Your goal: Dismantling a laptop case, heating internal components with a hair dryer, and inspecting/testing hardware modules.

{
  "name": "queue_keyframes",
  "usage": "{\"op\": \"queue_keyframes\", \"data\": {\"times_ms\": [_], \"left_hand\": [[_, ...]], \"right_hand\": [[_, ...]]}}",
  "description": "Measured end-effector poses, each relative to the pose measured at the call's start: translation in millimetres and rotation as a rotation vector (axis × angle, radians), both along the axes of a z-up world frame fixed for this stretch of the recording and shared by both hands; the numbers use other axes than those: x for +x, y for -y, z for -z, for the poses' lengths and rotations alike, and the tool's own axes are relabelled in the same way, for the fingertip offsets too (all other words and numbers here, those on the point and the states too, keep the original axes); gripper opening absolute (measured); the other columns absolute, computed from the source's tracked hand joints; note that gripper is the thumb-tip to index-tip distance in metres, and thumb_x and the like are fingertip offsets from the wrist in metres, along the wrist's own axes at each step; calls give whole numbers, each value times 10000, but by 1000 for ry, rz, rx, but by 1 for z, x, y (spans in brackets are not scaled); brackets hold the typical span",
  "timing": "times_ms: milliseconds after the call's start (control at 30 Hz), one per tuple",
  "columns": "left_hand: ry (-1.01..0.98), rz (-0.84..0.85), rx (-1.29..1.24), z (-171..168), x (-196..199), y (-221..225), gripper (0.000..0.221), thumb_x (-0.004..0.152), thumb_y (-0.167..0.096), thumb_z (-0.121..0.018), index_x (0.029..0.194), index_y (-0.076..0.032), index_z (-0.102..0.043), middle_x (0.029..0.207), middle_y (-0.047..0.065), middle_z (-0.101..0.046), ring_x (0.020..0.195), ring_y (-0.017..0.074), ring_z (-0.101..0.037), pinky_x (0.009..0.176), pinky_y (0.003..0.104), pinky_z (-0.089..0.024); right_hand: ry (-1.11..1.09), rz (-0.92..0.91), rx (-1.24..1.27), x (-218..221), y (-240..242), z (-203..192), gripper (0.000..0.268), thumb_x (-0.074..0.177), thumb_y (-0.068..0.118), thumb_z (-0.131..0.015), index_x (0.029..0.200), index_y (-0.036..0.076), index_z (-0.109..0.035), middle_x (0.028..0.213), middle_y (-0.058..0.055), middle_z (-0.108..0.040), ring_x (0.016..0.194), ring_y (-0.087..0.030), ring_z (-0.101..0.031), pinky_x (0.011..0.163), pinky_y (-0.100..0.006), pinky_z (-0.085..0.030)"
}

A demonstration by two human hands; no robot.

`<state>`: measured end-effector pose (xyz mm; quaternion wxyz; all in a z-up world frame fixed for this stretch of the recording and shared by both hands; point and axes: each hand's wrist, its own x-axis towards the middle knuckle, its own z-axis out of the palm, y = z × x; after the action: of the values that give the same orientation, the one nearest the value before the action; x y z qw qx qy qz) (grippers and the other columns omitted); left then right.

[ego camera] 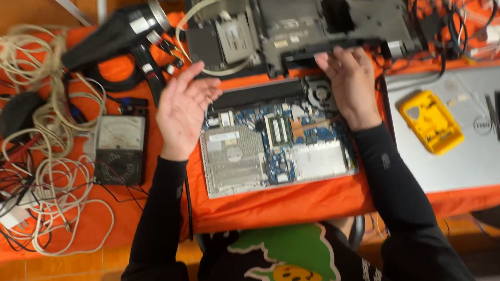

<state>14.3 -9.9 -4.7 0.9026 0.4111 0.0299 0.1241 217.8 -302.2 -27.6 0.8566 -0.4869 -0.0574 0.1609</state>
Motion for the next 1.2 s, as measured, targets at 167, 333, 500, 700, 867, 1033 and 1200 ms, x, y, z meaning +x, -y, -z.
{"op": "queue_keyframes", "data": {"times_ms": [167, 333, 500, 700, 867, 1033, 1200], "left_hand": [[4, 14, 94, -1, -2, 3, 602, 1108, -396, -322, 1525, 21, -446, 1285, 197, -664, 1216, 268, -599, 1174, 433, -405], [2, -51, 279, 0, -1, -3, 539, 1103, -344, -354, 1486, 20, -465, 1242, 170, -681, 1172, 241, -624, 1136, 397, -432], [-88, -167, 766, -2, -1, 3, 409, 1075, -291, -520, 1397, -46, -576, 1161, 97, -711, 1108, 181, -649, 1072, 345, -477], [27, -130, 1642, 9, 0, 10, 529, 981, -480, -721, 1374, -140, -626, 1281, 59, -671, 1269, 242, -529, 1111, 440, -339], [116, -34, 1782, 0, 2, 42, 753, 854, -666, -744, 1360, -124, -610, 1346, 102, -589, 1335, 299, -455, 1144, 534, -217], [178, -4, 1800, -5, 0, 67, 901, 794, -712, -721, 1403, -69, -555, 1425, 127, -551, 1426, 286, -421, 1219, 580, -112], [99, 62, 1827, 2, -1, 72, 904, 835, -688, -704, 1448, -47, -527, 1471, 122, -534, 1441, 265, -442, 1268, 586, -74]], "right_hand": [[-55, -145, -7, -5, -1, -10, 125, 1067, 86, -569, 1051, -35, -540, 1148, -194, -672, 1142, -291, -713, 1096, -393, -577], [-59, -248, -170, -11, -1, -32, 332, 1062, 150, -493, 1273, -90, -583, 1192, -253, -719, 1100, -297, -741, 1015, -367, -610], [115, -275, -388, -16, 1, -37, 308, 1084, 152, -498, 1303, -5, -648, 1028, -132, -747, 851, -180, -735, 763, -298, -605], [446, -305, -542, -28, 1, -38, 204, 1136, 106, -592, 1299, 23, -682, 1064, -42, -729, 872, -53, -624, 773, -206, -505], [731, -330, -787, -42, -7, -57, 157, 1061, 100, -676, 1195, 35, -724, 1000, -53, -681, 858, -96, -599, 739, -246, -478], [1120, -489, -847, -46, -16, -64, 161, 935, 93, -763, 1084, 36, -743, 992, -71, -688, 963, -216, -646, 855, -353, -515], [1170, -435, -959, -47, -10, -73, 194, 939, 144, -750, 1093, 27, -741, 980, -117, -695, 963, -303, -662, 886, -436, -511]]}}
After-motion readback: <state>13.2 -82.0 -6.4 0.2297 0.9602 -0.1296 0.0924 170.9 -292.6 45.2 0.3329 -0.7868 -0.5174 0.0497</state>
